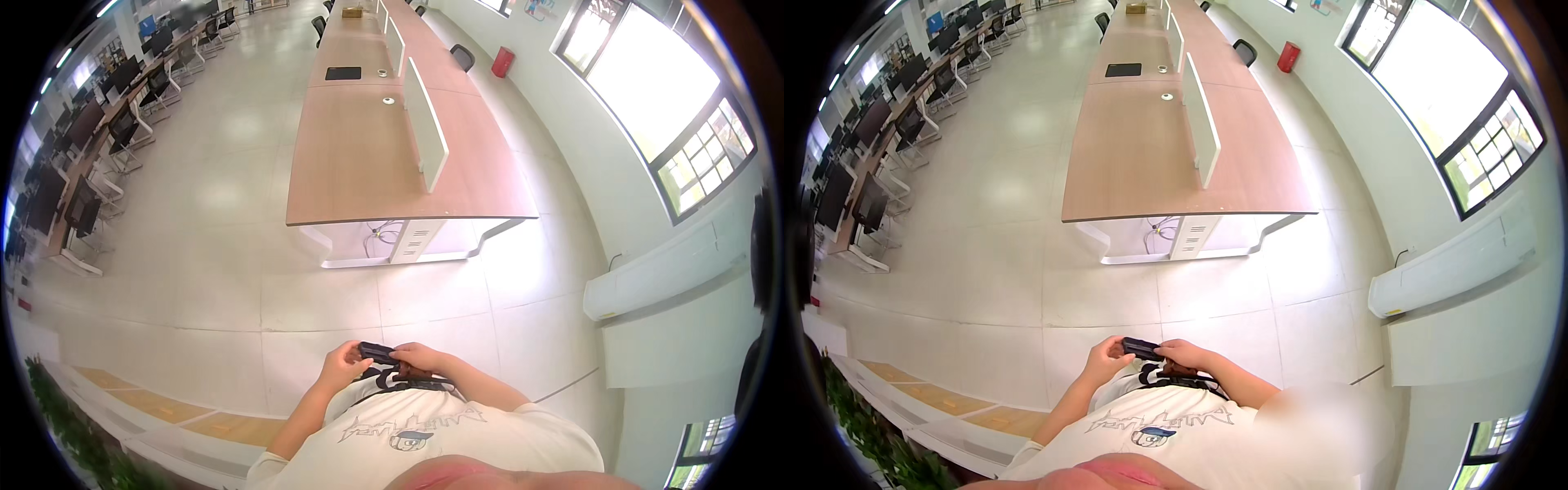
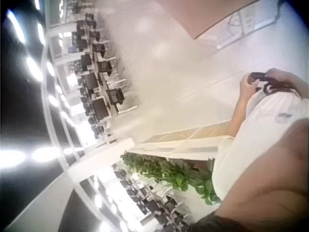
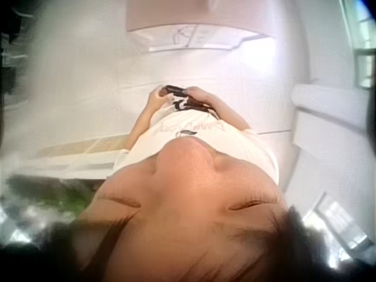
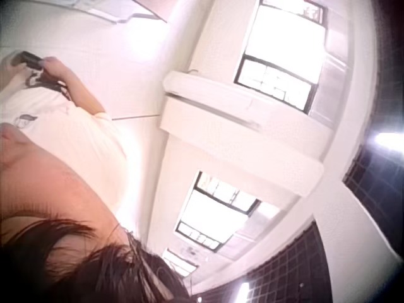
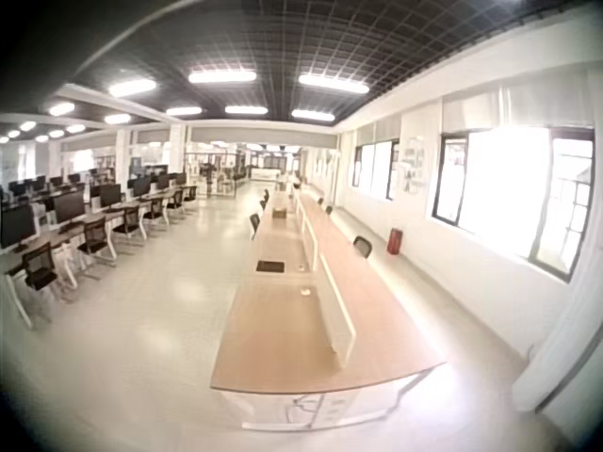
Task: The person wipes the exterior of a long white planter box containing green plants using a dark cloth. They move along the length of the planter, cleaning the sides and top edges in a continuous motion.
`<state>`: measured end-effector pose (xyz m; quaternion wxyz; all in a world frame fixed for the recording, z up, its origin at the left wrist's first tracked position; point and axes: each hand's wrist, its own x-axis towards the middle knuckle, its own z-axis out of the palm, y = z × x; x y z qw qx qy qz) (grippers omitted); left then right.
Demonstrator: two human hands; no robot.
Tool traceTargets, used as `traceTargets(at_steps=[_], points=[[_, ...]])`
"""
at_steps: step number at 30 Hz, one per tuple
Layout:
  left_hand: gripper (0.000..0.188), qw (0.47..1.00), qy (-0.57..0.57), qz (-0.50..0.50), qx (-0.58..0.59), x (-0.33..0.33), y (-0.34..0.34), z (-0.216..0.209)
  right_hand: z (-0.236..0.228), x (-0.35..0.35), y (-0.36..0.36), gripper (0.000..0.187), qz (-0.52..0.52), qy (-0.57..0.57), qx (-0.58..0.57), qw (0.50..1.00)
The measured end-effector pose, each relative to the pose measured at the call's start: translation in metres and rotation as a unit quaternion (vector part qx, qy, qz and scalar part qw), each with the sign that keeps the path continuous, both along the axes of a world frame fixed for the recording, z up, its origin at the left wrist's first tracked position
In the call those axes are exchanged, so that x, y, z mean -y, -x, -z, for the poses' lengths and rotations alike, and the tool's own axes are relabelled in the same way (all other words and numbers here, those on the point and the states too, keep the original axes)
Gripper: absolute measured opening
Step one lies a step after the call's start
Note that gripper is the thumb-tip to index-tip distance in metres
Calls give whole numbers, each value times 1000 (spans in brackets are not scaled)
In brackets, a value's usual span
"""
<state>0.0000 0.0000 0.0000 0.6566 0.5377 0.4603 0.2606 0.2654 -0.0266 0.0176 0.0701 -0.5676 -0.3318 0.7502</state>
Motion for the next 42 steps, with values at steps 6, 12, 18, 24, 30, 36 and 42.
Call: traceTargets(at_steps=[6, 12, 18, 24, 30, 36, 42], points=[[52, 988, -101, 109, -53, -366, 41, 149, 212, -339, 35, 28, 79, -23, -100, 992], [51, 992, 31, -100, 69, -425, 11, 239, 277, -459, 1, 26, 38, 26, -3, 999], [42, 950, 49, -54, -304, -400, 59, 408, 438, -581, -86, 33, 242, 159, -125, 949], [35, 816, 118, 99, -557, -255, 180, 478, 453, -682, -66, 41, 252, -57, 206, 944], [33, 823, 250, -350, -372, -209, 100, 477, 484, -736, -106, 37, 327, 23, 115, 938], [34, 869, 184, -345, -301, -279, -17, 391, 505, -774, -144, 44, 293, 176, -126, 931], [33, 840, 284, -383, -258, -253, -44, 388, 453, -770, -112, 65, 241, 155, -43, 957]])
